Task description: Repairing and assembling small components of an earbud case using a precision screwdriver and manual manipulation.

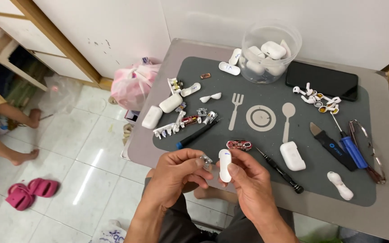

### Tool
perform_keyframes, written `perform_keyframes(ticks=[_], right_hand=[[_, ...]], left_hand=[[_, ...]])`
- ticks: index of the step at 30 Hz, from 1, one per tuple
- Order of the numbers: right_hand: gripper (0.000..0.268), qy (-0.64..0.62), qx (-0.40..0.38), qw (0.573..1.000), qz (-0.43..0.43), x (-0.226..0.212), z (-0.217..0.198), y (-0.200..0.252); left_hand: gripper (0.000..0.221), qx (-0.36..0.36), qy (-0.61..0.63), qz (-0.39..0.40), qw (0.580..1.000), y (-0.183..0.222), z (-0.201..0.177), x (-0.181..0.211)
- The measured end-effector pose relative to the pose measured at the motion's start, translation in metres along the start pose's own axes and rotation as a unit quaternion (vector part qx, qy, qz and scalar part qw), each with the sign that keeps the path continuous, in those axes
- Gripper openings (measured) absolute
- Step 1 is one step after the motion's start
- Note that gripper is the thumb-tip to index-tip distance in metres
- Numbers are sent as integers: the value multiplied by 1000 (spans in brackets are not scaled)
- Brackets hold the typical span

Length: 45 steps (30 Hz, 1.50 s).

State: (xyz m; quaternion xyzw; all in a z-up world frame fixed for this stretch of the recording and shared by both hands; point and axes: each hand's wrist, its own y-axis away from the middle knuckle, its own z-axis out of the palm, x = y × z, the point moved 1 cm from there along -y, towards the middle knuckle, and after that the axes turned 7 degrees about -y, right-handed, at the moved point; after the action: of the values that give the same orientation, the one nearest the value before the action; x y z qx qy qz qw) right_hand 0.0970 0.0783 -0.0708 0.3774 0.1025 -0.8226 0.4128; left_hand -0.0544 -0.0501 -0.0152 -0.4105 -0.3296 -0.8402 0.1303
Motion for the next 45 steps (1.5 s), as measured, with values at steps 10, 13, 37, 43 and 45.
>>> perform_keyframes(ticks=[10, 13, 37, 43, 45], right_hand=[[41, -28, -63, 998, -12, 4, -11, 1], [42, -17, -57, 998, -9, 5, -11, 2], [42, 1, -63, 997, -37, 4, -14, 5], [40, -45, -54, 997, -38, 5, -15, 4], [39, -53, -43, 997, -33, 6, -18, 5]], left_hand=[[25, -40, -150, 127, 980, 7, 15, -13], [20, -47, -138, 145, 979, 2, 12, -16], [16, 29, -196, 146, 969, 8, 39, -16], [27, 48, -210, 195, 957, 12, 45, -21], [36, 29, -178, 182, 966, 10, 41, -28]])
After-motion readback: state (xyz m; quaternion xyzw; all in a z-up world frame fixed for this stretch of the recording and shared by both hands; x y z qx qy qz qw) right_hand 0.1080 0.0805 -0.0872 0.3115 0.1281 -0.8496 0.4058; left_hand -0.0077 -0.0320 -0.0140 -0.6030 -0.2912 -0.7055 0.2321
